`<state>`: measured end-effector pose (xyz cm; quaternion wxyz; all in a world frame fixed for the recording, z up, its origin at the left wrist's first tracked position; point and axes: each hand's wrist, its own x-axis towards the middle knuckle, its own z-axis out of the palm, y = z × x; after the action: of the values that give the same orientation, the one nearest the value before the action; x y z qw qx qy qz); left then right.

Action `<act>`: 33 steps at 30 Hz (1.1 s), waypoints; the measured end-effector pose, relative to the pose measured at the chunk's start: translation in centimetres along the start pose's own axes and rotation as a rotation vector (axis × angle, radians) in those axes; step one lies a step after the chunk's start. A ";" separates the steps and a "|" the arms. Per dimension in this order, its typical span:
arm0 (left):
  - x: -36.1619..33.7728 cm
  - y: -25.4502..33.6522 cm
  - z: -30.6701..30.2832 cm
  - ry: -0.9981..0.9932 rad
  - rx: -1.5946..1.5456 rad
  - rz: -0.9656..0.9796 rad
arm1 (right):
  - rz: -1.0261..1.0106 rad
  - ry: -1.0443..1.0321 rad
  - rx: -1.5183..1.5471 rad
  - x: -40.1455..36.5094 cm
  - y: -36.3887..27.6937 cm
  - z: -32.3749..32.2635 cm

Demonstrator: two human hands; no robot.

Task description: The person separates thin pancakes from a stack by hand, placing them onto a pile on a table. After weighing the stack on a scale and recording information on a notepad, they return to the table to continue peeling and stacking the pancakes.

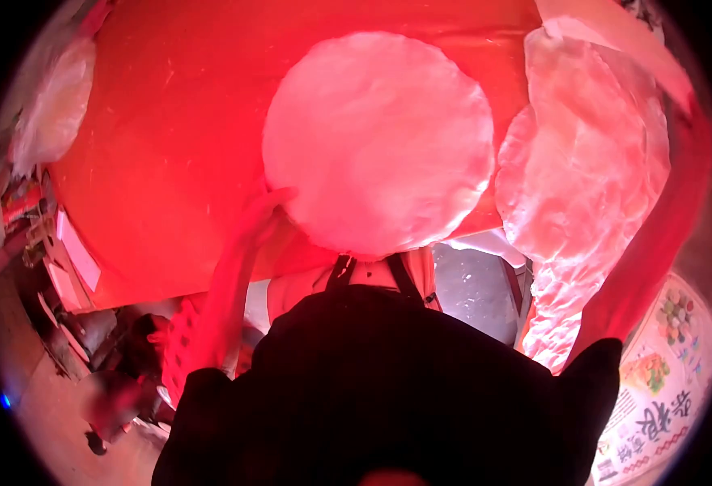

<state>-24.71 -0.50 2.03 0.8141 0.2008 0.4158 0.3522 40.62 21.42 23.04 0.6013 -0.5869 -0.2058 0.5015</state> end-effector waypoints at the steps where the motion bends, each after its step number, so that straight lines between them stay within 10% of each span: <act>1: -1.6 -0.5 -0.3 0.024 -0.011 0.008 | -0.009 -0.013 0.006 1.2 2.8 -4.0; 5: -8.0 -2.1 -1.2 0.130 -0.041 0.032 | -0.015 -0.063 0.034 1.9 20.1 -20.2; 6: -9.5 -2.6 -1.3 0.157 -0.045 0.037 | 0.192 0.166 0.050 -4.7 23.5 -13.2; 9: -14.0 -3.5 -1.3 0.222 -0.046 0.043 | 0.292 -0.240 -0.218 -15.7 30.5 -0.1; 14: -18.6 -4.5 -1.3 0.267 -0.031 0.027 | 0.092 -0.621 -0.714 -27.6 30.6 19.0; 18: -21.5 -5.0 -1.2 0.293 -0.030 0.035 | 0.407 -0.599 -0.324 -26.8 32.7 17.4; 24: -25.2 -5.7 -1.2 0.330 -0.032 0.042 | -0.147 -0.279 -0.810 -27.5 35.6 21.0; 33: -22.4 -4.8 -2.9 0.218 0.009 0.016 | -0.089 -0.444 -0.631 -23.9 32.2 16.1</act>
<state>-34.29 -20.18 9.39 0.7605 0.1681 0.5017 0.3765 5.62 3.08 5.43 0.3531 -0.6109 -0.5005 0.5016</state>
